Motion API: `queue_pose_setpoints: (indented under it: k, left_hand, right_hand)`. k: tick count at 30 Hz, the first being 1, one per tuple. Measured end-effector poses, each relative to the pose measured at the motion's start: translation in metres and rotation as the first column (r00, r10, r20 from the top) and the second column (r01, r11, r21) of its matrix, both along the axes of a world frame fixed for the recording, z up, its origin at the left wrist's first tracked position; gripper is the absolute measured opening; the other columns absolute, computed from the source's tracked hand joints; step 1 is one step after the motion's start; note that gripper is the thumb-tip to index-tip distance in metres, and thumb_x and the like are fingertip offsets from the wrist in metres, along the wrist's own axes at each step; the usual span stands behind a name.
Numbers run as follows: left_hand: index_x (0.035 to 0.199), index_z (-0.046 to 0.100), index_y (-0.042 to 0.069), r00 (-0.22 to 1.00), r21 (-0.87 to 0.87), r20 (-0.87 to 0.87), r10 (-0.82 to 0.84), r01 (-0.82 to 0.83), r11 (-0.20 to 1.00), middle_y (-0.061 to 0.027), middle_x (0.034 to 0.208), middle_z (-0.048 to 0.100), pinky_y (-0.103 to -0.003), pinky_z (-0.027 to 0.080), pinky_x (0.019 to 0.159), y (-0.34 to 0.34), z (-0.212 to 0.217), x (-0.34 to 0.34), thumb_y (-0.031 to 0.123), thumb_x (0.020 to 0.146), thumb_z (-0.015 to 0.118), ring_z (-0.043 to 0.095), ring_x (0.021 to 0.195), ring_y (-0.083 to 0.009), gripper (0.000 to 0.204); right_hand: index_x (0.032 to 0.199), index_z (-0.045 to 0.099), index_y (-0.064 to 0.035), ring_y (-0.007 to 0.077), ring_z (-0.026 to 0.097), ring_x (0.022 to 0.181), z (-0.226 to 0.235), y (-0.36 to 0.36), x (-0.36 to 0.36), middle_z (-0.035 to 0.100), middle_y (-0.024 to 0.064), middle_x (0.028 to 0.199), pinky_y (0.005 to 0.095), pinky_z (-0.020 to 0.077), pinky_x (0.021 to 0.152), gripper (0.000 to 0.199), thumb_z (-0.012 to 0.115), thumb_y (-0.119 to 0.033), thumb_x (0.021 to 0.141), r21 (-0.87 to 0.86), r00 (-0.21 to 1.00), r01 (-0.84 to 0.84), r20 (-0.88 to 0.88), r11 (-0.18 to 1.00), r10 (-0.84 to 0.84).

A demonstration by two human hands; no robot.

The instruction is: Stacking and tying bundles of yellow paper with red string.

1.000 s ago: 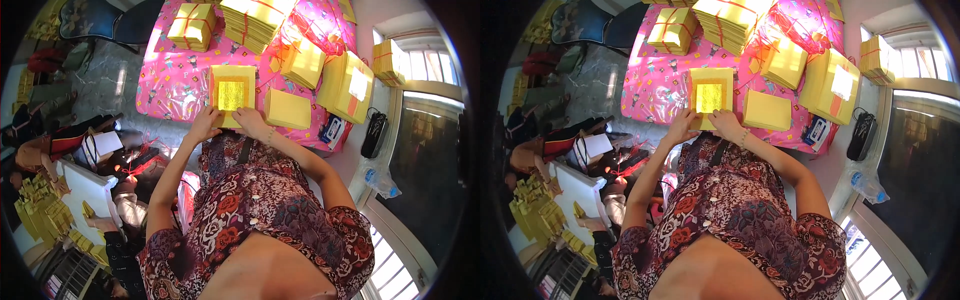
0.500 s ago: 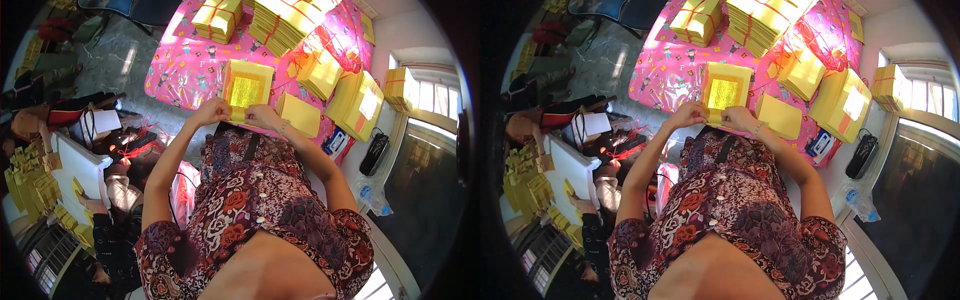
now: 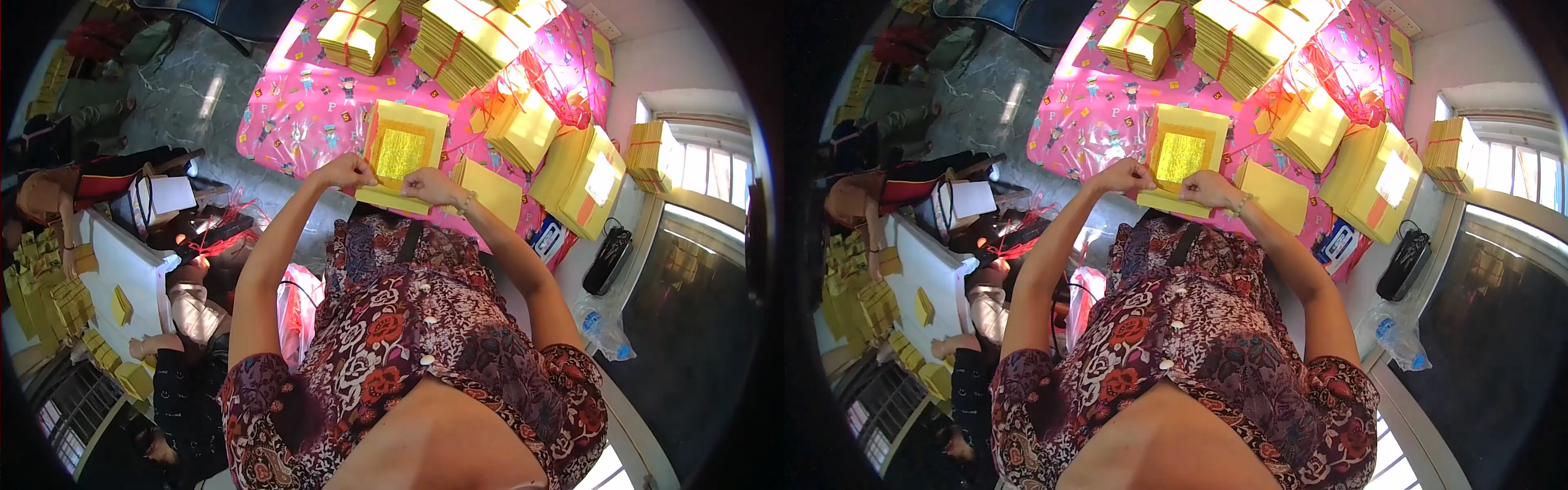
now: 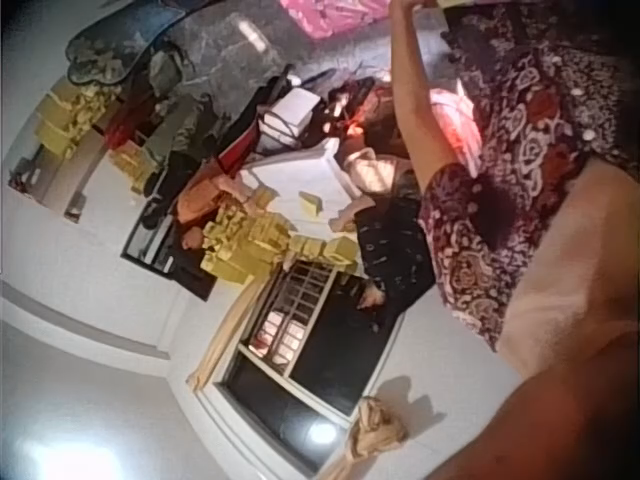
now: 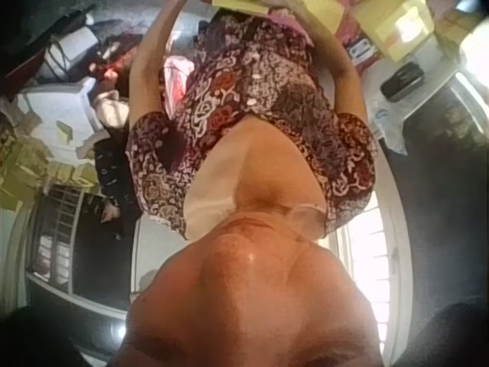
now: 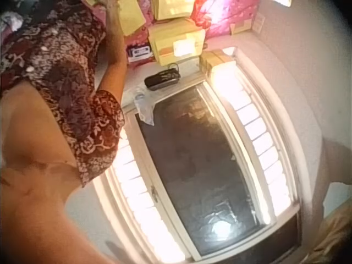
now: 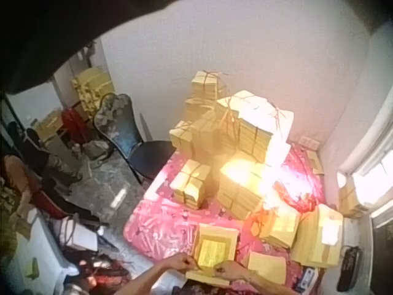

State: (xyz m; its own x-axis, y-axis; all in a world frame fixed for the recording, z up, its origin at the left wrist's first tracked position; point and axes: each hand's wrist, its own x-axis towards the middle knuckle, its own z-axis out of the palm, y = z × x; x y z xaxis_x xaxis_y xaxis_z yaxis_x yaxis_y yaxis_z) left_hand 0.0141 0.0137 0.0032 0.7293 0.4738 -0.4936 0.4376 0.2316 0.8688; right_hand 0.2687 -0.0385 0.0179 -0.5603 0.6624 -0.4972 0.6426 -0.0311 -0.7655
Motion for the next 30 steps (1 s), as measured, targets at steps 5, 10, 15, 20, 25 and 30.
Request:
queue_pose_setpoints:
  k: [5, 10, 15, 20, 25, 30]
  left_hand:
    - [0.075, 0.07, 0.005, 1.0, -0.008, -0.016, 0.017, -0.017, 1.0, 0.0048, 0.061, 0.057, -0.023, 0.04, 0.046, 0.001, -0.004, 0.0, 0.017, 0.081, 0.072, 0.049, 0.052, -0.0029, 0.014]
    - [0.08, 0.072, 0.005, 1.0, 0.041, 0.003, 0.015, -0.015, 0.999, 0.0038, 0.065, 0.059, -0.024, 0.041, 0.047, 0.002, -0.014, -0.002, 0.018, 0.08, 0.073, 0.05, 0.054, -0.0038, 0.014]
    - [0.081, 0.072, 0.004, 0.995, -0.017, -0.102, 0.004, -0.005, 1.0, 0.0021, 0.068, 0.061, -0.024, 0.042, 0.05, 0.003, -0.003, 0.0, 0.019, 0.078, 0.074, 0.052, 0.058, -0.0047, 0.015]
    - [0.081, 0.072, 0.002, 0.998, 0.01, -0.066, 0.018, -0.018, 1.0, 0.0023, 0.069, 0.061, -0.024, 0.043, 0.053, 0.001, -0.022, -0.004, 0.018, 0.078, 0.075, 0.052, 0.06, -0.0051, 0.016]
    - [0.08, 0.072, 0.001, 0.995, 0.008, -0.092, 0.027, -0.027, 1.0, 0.0017, 0.069, 0.061, -0.024, 0.044, 0.053, 0.001, -0.019, -0.003, 0.016, 0.078, 0.074, 0.053, 0.06, -0.0051, 0.015]
    - [0.077, 0.071, 0.002, 0.994, -0.02, -0.111, 0.004, -0.006, 1.0, 0.001, 0.065, 0.061, -0.024, 0.043, 0.046, 0.003, -0.012, 0.0, 0.016, 0.079, 0.074, 0.052, 0.053, -0.0048, 0.015]
  right_hand:
    - [0.088, 0.068, -0.007, 0.0206, 0.061, 0.067, -0.005, 0.001, 0.001, 0.065, 0.0108, 0.073, 0.0341, 0.0471, 0.064, 0.025, 0.063, -0.032, 0.084, 0.004, 1.0, -0.002, -0.01, 1.0, 0.002]
    - [0.088, 0.067, -0.0067, 0.0209, 0.06, 0.067, -0.003, 0.001, 0.0, 0.064, 0.0114, 0.072, 0.0343, 0.0466, 0.064, 0.026, 0.062, -0.032, 0.084, -0.005, 1.0, -0.006, -0.009, 1.0, 0.006]
    - [0.087, 0.067, -0.0069, 0.0169, 0.057, 0.065, -0.002, 0.002, 0.0, 0.062, 0.009, 0.07, 0.0324, 0.045, 0.062, 0.024, 0.063, -0.03, 0.085, 0.002, 1.0, -0.017, -0.004, 1.0, 0.017]
    - [0.088, 0.067, -0.0069, 0.0205, 0.061, 0.068, 0.004, 0.001, -0.004, 0.065, 0.0112, 0.073, 0.034, 0.047, 0.065, 0.024, 0.062, -0.03, 0.084, 0.026, 0.999, -0.038, 0.019, 0.999, 0.037]
    - [0.088, 0.068, -0.0077, 0.0195, 0.061, 0.068, 0.005, 0.001, -0.004, 0.066, 0.0107, 0.075, 0.033, 0.0477, 0.066, 0.022, 0.062, -0.028, 0.083, -0.029, 1.0, -0.005, -0.001, 1.0, 0.005]
    - [0.088, 0.068, -0.0078, 0.0194, 0.061, 0.068, 0.001, 0.001, -0.003, 0.065, 0.0105, 0.074, 0.0335, 0.0473, 0.065, 0.022, 0.062, -0.028, 0.083, -0.031, 1.0, -0.003, 0.015, 1.0, 0.004]
